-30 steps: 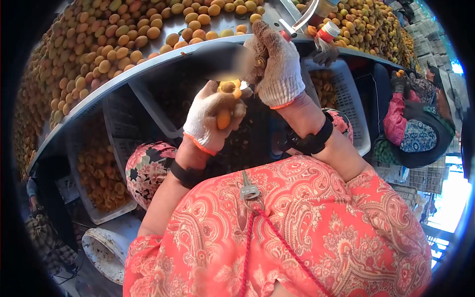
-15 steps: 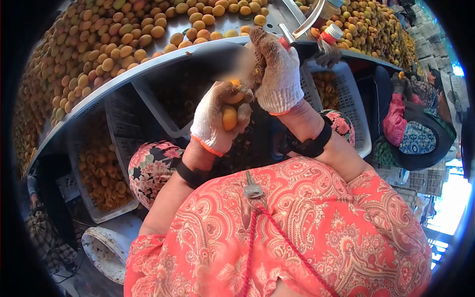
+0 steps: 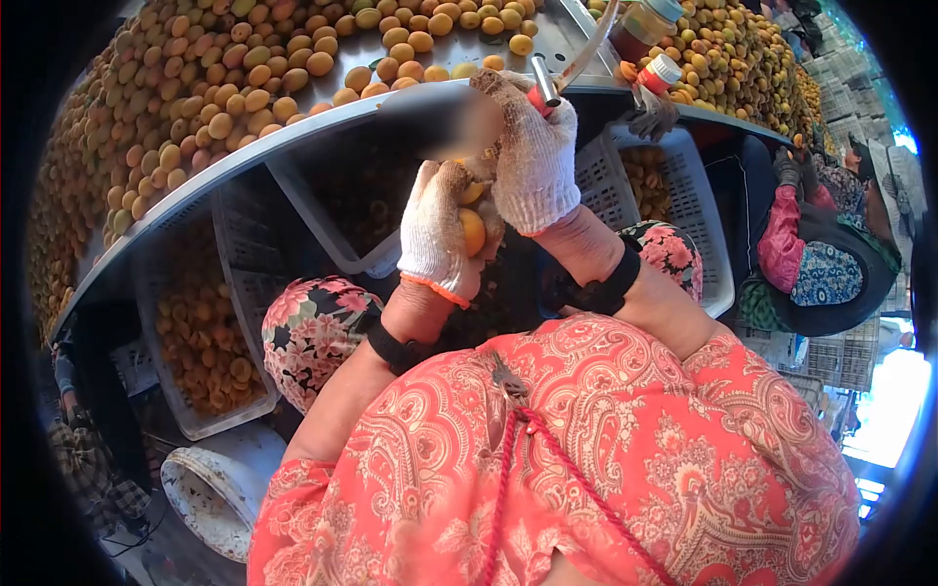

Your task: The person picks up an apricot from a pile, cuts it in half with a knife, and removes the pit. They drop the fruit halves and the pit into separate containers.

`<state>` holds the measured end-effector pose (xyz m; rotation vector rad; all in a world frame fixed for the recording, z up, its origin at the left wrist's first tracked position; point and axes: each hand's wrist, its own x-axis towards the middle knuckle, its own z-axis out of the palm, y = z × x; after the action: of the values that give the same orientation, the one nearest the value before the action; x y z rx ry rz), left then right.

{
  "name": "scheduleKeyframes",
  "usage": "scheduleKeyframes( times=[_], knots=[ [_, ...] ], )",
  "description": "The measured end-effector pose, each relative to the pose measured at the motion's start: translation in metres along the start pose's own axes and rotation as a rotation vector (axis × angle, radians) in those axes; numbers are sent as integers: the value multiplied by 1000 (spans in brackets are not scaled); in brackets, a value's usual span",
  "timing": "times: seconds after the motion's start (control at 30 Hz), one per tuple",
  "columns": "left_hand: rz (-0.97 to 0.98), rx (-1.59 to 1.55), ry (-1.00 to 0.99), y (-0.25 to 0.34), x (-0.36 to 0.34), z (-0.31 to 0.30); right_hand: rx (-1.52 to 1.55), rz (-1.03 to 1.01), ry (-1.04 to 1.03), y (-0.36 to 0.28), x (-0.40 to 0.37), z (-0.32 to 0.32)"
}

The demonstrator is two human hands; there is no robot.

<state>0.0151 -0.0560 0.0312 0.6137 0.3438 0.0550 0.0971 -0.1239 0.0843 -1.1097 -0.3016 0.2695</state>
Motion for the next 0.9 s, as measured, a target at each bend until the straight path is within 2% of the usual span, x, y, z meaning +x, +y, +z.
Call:
scheduleKeyframes(
  times=[0.07,0.13,0.2,0.27,0.3,0.37,0.4,0.47,0.63,0.7,0.73,0.83,0.9],
  knots=[
    [24,-18,43,-1,-1,2,2,1,-5,0,2,3],
    [10,-49,71,1,-2,4,113,121,75,-4,6,7],
    [-3,-81,96,2,3,0,149,148,107,-7,11,7],
    [-111,-101,-105,2,12,-16,194,166,116,-7,13,3],
    [-112,-99,-106,6,9,-10,195,165,118,-7,13,0],
    [-117,-5,74,16,0,6,236,161,65,-6,13,-7],
    [-119,-3,71,16,-1,6,236,158,67,-4,13,-12],
    [-86,189,2,17,-4,1,176,182,-41,-1,13,-21],
    [-100,162,-147,13,0,-10,41,78,-51,-16,14,-20],
    [-112,132,-168,11,-1,-9,72,73,45,-27,12,-17],
    [-134,114,-198,10,-1,-6,199,164,41,-28,13,-19],
    [-140,91,-237,6,-4,1,262,217,143,-27,13,-14],
    [-129,86,-237,2,-4,-4,158,217,157,-25,9,-10]
  ],
)
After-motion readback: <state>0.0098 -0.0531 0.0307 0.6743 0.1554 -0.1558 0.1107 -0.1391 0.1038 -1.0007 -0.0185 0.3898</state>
